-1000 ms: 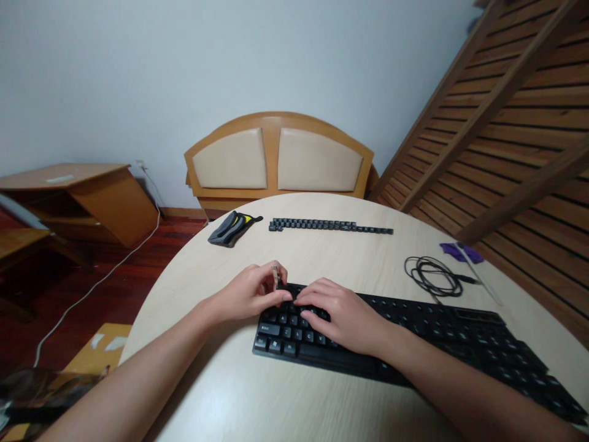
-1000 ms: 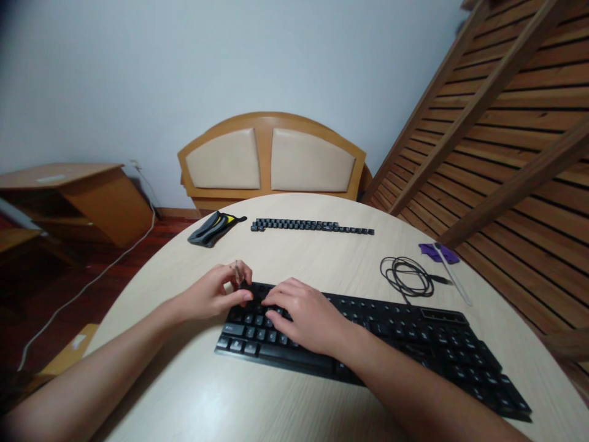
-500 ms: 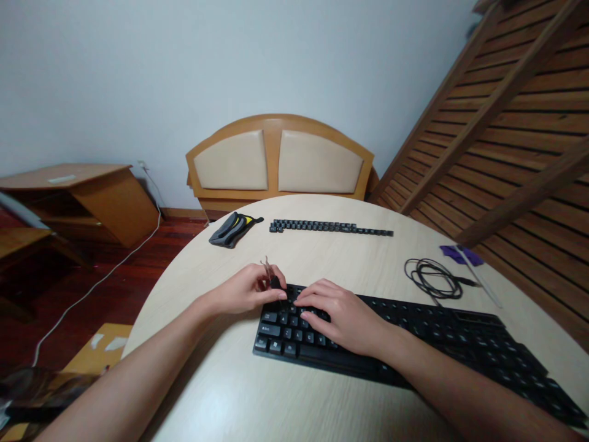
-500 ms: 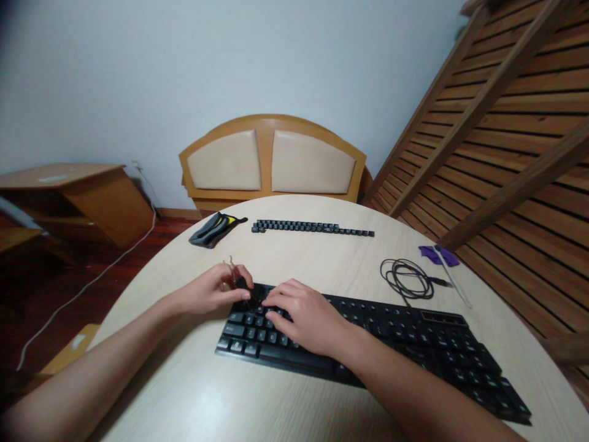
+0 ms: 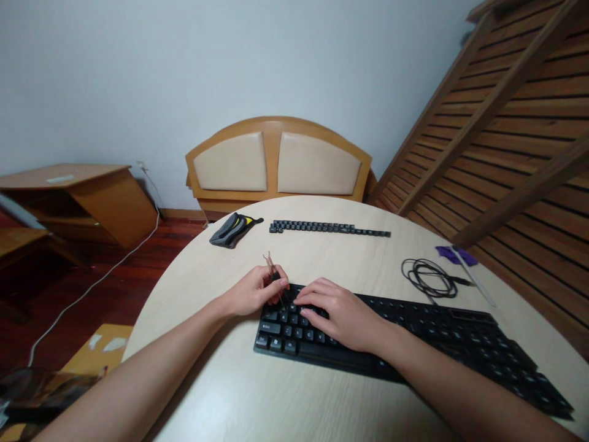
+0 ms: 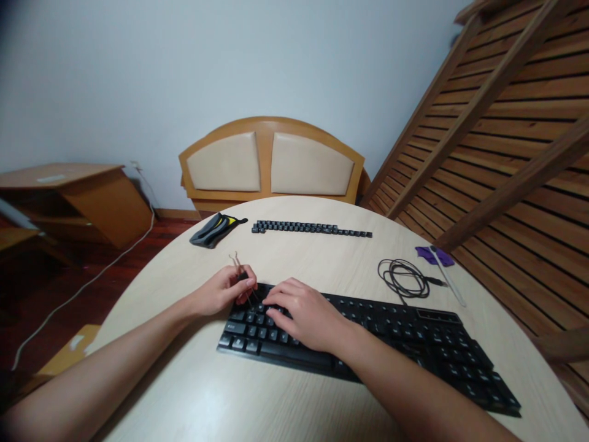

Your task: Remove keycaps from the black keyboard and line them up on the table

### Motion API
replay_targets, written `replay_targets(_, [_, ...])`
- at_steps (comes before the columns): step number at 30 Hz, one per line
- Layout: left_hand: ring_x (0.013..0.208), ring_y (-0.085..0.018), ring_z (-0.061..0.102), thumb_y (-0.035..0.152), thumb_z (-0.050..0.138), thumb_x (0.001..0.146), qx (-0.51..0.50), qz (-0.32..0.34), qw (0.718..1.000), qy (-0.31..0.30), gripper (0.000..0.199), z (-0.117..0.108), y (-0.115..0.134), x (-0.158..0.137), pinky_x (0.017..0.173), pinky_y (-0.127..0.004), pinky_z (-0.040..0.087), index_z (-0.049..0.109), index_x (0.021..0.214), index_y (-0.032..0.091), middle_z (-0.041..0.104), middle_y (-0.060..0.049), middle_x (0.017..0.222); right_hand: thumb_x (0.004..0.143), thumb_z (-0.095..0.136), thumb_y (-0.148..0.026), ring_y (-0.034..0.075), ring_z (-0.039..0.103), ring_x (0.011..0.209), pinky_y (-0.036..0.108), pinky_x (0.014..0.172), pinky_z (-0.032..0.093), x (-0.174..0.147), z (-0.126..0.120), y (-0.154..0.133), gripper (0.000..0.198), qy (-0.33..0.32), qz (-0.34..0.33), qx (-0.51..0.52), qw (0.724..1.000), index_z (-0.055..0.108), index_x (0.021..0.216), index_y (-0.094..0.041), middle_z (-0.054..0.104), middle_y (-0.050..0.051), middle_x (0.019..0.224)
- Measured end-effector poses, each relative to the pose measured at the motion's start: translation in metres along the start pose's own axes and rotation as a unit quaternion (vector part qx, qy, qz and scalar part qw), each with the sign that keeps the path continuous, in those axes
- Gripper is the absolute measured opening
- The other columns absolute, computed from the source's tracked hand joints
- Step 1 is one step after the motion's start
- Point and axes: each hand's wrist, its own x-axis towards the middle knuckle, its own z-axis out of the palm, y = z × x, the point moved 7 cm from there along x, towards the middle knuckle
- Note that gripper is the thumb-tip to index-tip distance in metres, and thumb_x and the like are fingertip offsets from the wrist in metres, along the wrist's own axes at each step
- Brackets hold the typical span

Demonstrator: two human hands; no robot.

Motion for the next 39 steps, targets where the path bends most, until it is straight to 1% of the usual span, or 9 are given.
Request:
replay_targets(3, [0.052, -0.011, 0.048, 0.052, 0.050, 0.093, 0.012, 0.012, 1.000, 0.003, 0.039, 0.000, 0.001, -0.001, 0.051, -0.022, 0.038, 0.054, 0.084, 0.014, 0.050, 0.004, 0.060, 0.094, 0.056, -0.023, 0.020, 0.059, 0.103, 0.038, 0.093, 0.049, 0.000, 0.000, 0.001, 0.020, 0.004, -0.001, -0.001, 1.000, 0.069, 0.109, -0.020, 0.069, 0.007, 0.106])
replay_targets(8, [0.053, -0.012, 0.048, 0.055, 0.041, 0.095, 0.008, 0.020, 1.000, 0.000, 0.046, 0.002, -0.001, -0.001, 0.052, -0.023, 0.037, 0.057, 0.086, 0.013, 0.049, 0.003, 0.059, 0.093, 0.056, -0.022, 0.020, 0.059, 0.102, 0.038, 0.093, 0.049, 0.001, -0.001, 0.001, 0.021, 0.010, -0.008, 0.008, 1.000, 0.069, 0.110, -0.021, 0.069, 0.007, 0.105])
replay_targets(11, [0.051, -0.012, 0.047, 0.057, 0.037, 0.096, 0.004, 0.020, 1.000, 0.020, 0.049, 0.001, -0.003, -0.001, 0.050, -0.023, 0.035, 0.057, 0.086, 0.014, 0.047, 0.004, 0.058, 0.093, 0.056, -0.022, 0.021, 0.059, 0.103, 0.038, 0.093, 0.049, 0.001, -0.001, 0.001, 0.021, 0.011, -0.006, 0.012, 1.000, 0.069, 0.110, -0.021, 0.069, 0.007, 0.105])
replay_targets(17, [0.049, -0.011, 0.041, 0.055, 0.032, 0.098, 0.024, 0.010, 0.999, 0.039, 0.047, 0.003, -0.004, 0.000, 0.048, -0.022, 0.031, 0.054, 0.088, 0.015, 0.044, 0.006, 0.056, 0.094, 0.056, -0.022, 0.020, 0.059, 0.104, 0.037, 0.094, 0.049, 0.001, -0.001, 0.000, 0.020, 0.005, -0.002, 0.008, 1.000, 0.069, 0.110, -0.020, 0.068, 0.007, 0.106])
replay_targets(22, [0.049, -0.011, 0.039, 0.052, 0.035, 0.098, 0.041, 0.028, 0.998, 0.048, 0.043, 0.002, 0.000, 0.002, 0.048, -0.022, 0.032, 0.054, 0.087, 0.015, 0.042, 0.006, 0.056, 0.094, 0.055, -0.022, 0.021, 0.058, 0.105, 0.038, 0.095, 0.048, 0.001, -0.001, 0.001, 0.021, 0.000, -0.002, 0.009, 1.000, 0.068, 0.111, -0.020, 0.068, 0.007, 0.107])
replay_targets(26, [0.052, -0.012, 0.042, 0.049, 0.037, 0.098, 0.078, 0.027, 0.995, 0.051, 0.041, -0.001, 0.005, 0.003, 0.051, -0.023, 0.035, 0.059, 0.088, 0.015, 0.045, 0.004, 0.058, 0.095, 0.055, -0.023, 0.021, 0.058, 0.106, 0.037, 0.096, 0.048, 0.000, 0.000, 0.001, 0.023, -0.003, -0.005, 0.002, 1.000, 0.066, 0.114, -0.019, 0.067, 0.008, 0.109])
replay_targets(31, [0.057, -0.012, 0.045, 0.046, 0.042, 0.096, 0.098, 0.027, 0.994, 0.037, 0.037, 0.000, 0.013, 0.002, 0.056, -0.023, 0.038, 0.059, 0.086, 0.015, 0.051, 0.003, 0.064, 0.096, 0.053, -0.024, 0.022, 0.058, 0.105, 0.038, 0.095, 0.049, 0.003, 0.000, -0.005, 0.024, -0.031, -0.015, -0.055, 0.998, 0.066, 0.114, -0.016, 0.067, 0.009, 0.111])
replay_targets(36, [0.059, -0.013, 0.046, 0.044, 0.039, 0.098, 0.104, 0.028, 0.994, 0.029, 0.036, 0.002, 0.016, 0.001, 0.059, -0.024, 0.038, 0.058, 0.086, 0.015, 0.050, 0.003, 0.063, 0.093, 0.058, -0.027, 0.022, 0.060, 0.098, 0.037, 0.088, 0.050, 0.014, -0.002, -0.011, 0.021, -0.087, 0.001, -0.086, 0.993, 0.068, 0.109, -0.017, 0.068, 0.008, 0.101])
replay_targets(39, [0.058, -0.013, 0.046, 0.044, 0.039, 0.098, 0.099, 0.024, 0.994, 0.034, 0.036, 0.002, 0.015, 0.000, 0.059, -0.024, 0.038, 0.058, 0.086, 0.015, 0.049, 0.004, 0.062, 0.089, 0.063, -0.032, 0.023, 0.060, 0.094, 0.037, 0.085, 0.050, 0.018, -0.001, -0.008, 0.020, -0.076, 0.018, -0.087, 0.993, 0.069, 0.101, -0.018, 0.068, 0.007, 0.097])
